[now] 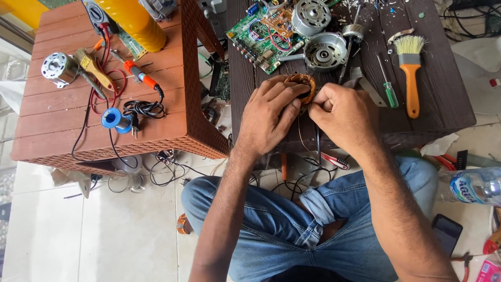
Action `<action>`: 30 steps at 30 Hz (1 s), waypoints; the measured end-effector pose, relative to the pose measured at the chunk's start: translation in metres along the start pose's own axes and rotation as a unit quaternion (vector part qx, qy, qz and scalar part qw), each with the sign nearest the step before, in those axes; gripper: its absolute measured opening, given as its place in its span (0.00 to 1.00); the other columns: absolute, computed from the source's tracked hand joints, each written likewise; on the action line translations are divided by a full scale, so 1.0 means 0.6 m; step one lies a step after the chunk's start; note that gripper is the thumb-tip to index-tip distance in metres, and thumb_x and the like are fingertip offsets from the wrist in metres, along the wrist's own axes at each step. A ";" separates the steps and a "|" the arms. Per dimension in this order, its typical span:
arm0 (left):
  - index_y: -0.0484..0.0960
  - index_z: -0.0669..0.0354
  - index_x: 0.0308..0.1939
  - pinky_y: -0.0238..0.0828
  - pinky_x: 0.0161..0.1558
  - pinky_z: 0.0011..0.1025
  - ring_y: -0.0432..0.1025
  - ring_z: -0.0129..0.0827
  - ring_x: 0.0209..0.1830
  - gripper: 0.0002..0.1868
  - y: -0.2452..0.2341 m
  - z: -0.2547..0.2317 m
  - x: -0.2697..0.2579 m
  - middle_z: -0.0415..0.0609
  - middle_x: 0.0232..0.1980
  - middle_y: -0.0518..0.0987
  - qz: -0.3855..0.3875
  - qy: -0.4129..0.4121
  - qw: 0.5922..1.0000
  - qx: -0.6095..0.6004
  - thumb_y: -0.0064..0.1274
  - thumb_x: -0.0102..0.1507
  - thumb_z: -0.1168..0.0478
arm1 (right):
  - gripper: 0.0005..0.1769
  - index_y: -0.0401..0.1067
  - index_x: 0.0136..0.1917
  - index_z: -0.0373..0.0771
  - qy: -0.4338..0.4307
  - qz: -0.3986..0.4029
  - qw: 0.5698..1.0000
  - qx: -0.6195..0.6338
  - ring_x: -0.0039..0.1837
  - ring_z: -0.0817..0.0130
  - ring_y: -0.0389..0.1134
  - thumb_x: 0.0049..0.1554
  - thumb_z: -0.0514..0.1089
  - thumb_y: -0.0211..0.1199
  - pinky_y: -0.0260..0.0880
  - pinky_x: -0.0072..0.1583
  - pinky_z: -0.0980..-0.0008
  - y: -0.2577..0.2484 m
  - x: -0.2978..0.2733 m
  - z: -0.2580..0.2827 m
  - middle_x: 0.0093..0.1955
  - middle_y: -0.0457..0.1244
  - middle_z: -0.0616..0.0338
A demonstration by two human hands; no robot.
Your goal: Unwinding copper wire from a motor stator for salvage or repair
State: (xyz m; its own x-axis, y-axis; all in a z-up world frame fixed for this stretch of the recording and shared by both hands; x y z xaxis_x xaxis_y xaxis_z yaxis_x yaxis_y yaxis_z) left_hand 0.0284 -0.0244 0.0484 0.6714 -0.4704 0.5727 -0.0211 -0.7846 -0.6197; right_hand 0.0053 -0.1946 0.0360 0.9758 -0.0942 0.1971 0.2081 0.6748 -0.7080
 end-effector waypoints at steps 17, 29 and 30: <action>0.77 0.54 0.46 0.73 0.54 0.48 0.68 0.56 0.68 0.21 -0.007 -0.011 0.002 0.54 0.66 0.70 -0.044 -0.009 0.995 0.085 0.32 0.75 0.46 | 0.11 0.80 0.45 0.46 0.076 0.081 0.993 -0.026 0.39 0.61 0.73 0.54 0.53 0.66 0.69 0.45 0.61 0.010 0.012 -0.009 0.27 0.67 0.61; 0.80 0.53 0.44 0.70 0.59 0.51 0.66 0.56 0.71 0.26 0.001 0.002 0.004 0.55 0.69 0.67 -0.019 -0.038 0.997 0.057 0.31 0.75 0.43 | 0.10 0.81 0.46 0.45 0.077 0.117 0.990 0.012 0.36 0.62 0.71 0.55 0.51 0.66 0.68 0.44 0.64 -0.001 0.012 0.001 0.26 0.68 0.58; 0.80 0.54 0.45 0.70 0.60 0.53 0.65 0.58 0.71 0.26 0.002 0.004 0.004 0.56 0.69 0.67 -0.015 -0.039 0.998 0.042 0.30 0.75 0.42 | 0.10 0.81 0.45 0.45 0.086 0.120 0.989 0.024 0.36 0.64 0.71 0.56 0.51 0.66 0.67 0.44 0.66 -0.002 0.012 0.000 0.26 0.68 0.59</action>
State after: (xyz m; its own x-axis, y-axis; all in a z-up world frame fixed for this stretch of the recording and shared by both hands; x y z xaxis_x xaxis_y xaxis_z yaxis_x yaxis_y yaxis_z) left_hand 0.0316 -0.0256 0.0480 0.7267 -0.4115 0.5501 0.0605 -0.7593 -0.6479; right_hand 0.0122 -0.1963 0.0383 0.9946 -0.0473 -0.0925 -0.0293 0.7270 -0.6860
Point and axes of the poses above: each hand's wrist, its own x-axis towards the middle knuckle, its own y-axis out of the palm, z = x × y, the point moved 6 cm from there along x, towards the middle knuckle
